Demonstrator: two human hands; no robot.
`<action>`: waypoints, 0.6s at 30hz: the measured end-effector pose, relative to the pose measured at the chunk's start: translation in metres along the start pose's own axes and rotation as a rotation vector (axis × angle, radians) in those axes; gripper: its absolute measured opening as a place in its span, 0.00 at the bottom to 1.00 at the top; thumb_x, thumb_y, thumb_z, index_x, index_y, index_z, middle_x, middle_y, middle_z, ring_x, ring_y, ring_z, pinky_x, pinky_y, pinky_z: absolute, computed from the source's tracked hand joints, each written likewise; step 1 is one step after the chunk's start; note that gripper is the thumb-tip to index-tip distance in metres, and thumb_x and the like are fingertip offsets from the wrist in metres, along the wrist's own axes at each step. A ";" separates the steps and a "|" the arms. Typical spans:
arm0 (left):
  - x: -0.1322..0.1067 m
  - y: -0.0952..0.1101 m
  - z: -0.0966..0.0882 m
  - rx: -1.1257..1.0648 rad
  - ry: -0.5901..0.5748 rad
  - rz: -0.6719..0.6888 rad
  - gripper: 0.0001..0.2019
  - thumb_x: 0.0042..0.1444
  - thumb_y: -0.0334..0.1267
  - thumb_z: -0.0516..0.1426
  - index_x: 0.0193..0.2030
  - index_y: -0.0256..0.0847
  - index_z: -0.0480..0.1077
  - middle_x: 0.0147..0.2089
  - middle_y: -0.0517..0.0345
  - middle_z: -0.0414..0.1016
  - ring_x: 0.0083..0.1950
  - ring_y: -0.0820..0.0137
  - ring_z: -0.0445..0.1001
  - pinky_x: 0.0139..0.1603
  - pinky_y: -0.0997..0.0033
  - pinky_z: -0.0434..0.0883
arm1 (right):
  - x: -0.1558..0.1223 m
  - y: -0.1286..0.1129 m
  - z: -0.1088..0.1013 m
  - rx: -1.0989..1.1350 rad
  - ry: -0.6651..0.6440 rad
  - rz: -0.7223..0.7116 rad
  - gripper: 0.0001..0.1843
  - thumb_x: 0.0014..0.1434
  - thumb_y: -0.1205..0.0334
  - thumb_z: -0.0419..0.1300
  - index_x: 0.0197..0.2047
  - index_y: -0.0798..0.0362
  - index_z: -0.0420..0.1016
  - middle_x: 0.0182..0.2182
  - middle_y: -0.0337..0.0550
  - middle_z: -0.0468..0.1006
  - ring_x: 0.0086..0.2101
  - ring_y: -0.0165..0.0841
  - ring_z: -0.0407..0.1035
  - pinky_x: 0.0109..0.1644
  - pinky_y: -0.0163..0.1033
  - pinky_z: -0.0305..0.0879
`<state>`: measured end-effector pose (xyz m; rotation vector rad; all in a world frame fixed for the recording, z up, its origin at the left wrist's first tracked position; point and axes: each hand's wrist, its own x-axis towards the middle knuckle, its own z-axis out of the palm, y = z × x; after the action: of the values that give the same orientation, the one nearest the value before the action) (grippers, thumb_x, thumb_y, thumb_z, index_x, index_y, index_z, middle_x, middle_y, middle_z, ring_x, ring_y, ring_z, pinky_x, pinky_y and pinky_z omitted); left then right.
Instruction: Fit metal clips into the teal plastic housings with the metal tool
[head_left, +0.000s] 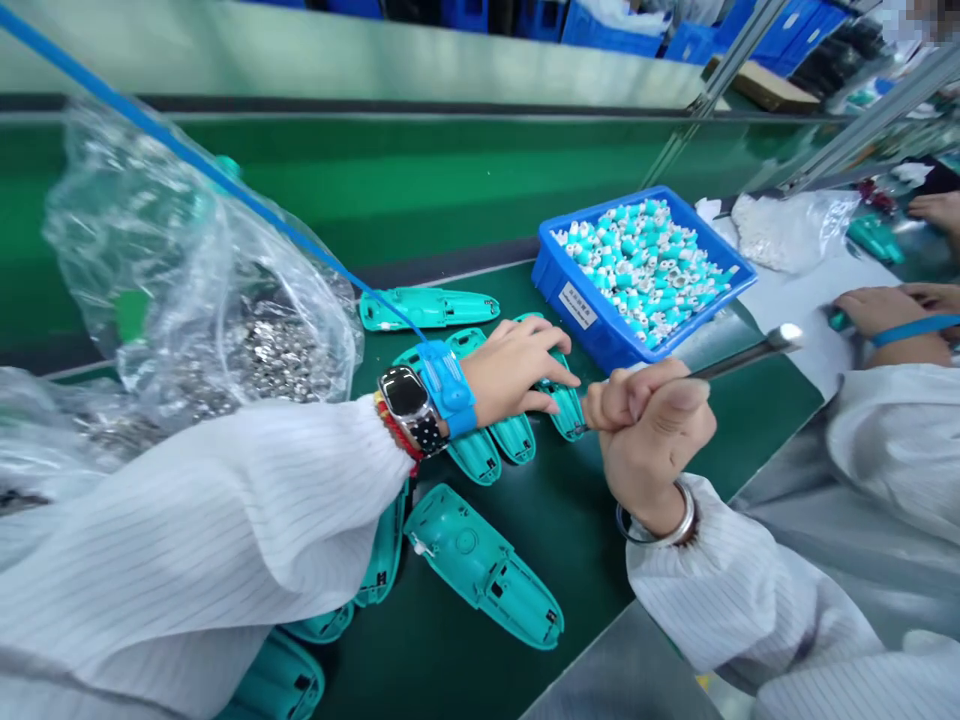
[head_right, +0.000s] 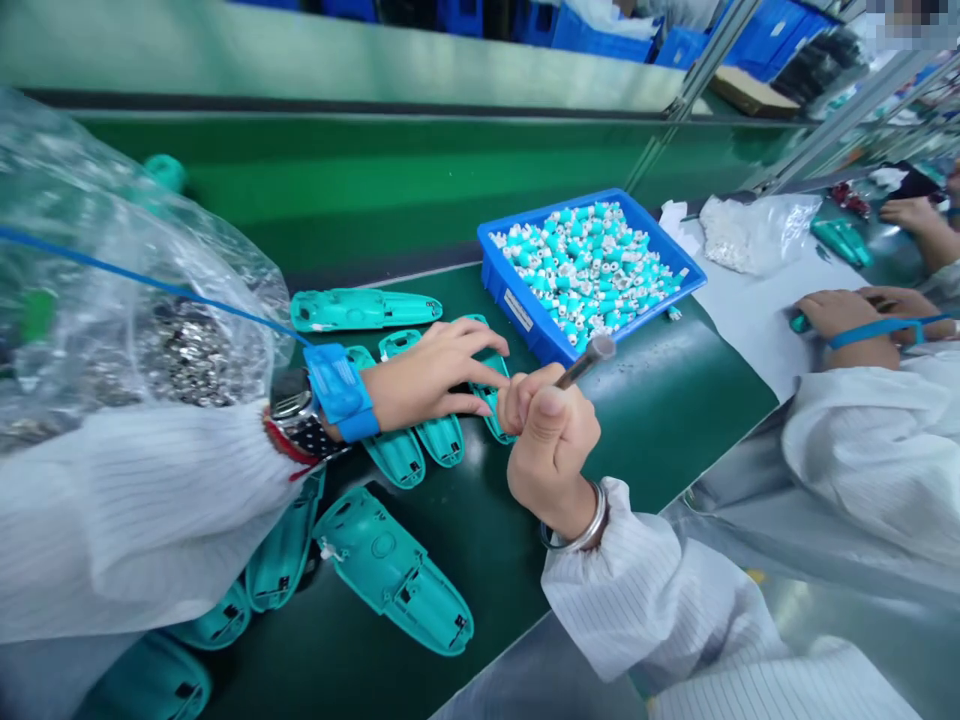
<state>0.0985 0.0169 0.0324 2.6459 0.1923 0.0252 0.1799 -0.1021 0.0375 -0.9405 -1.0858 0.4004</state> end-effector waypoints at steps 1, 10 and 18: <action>0.001 0.001 0.002 0.004 -0.002 -0.001 0.15 0.53 0.44 0.58 0.49 0.52 0.71 0.59 0.55 0.59 0.61 0.60 0.52 0.55 0.57 0.56 | 0.000 0.001 -0.002 0.008 -0.001 0.012 0.19 0.65 0.56 0.43 0.25 0.57 0.53 0.17 0.32 0.42 0.16 0.17 0.45 0.19 0.25 0.46; 0.002 -0.029 -0.034 0.157 0.195 -0.111 0.20 0.57 0.45 0.54 0.56 0.44 0.66 0.58 0.52 0.61 0.60 0.63 0.57 0.60 0.58 0.57 | 0.030 0.001 -0.025 0.120 0.070 -0.152 0.20 0.64 0.58 0.46 0.23 0.59 0.53 0.18 0.33 0.44 0.16 0.17 0.46 0.19 0.25 0.46; -0.019 -0.165 -0.120 0.376 0.183 -1.150 0.27 0.53 0.45 0.56 0.57 0.31 0.63 0.57 0.39 0.64 0.58 0.52 0.62 0.56 0.59 0.63 | 0.026 0.016 -0.039 0.145 -0.042 -0.073 0.18 0.66 0.59 0.39 0.26 0.58 0.54 0.18 0.34 0.43 0.19 0.19 0.47 0.22 0.26 0.47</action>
<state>0.0514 0.2149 0.0613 2.4602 1.8621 -0.1616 0.2285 -0.0928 0.0336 -0.7652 -1.1110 0.4342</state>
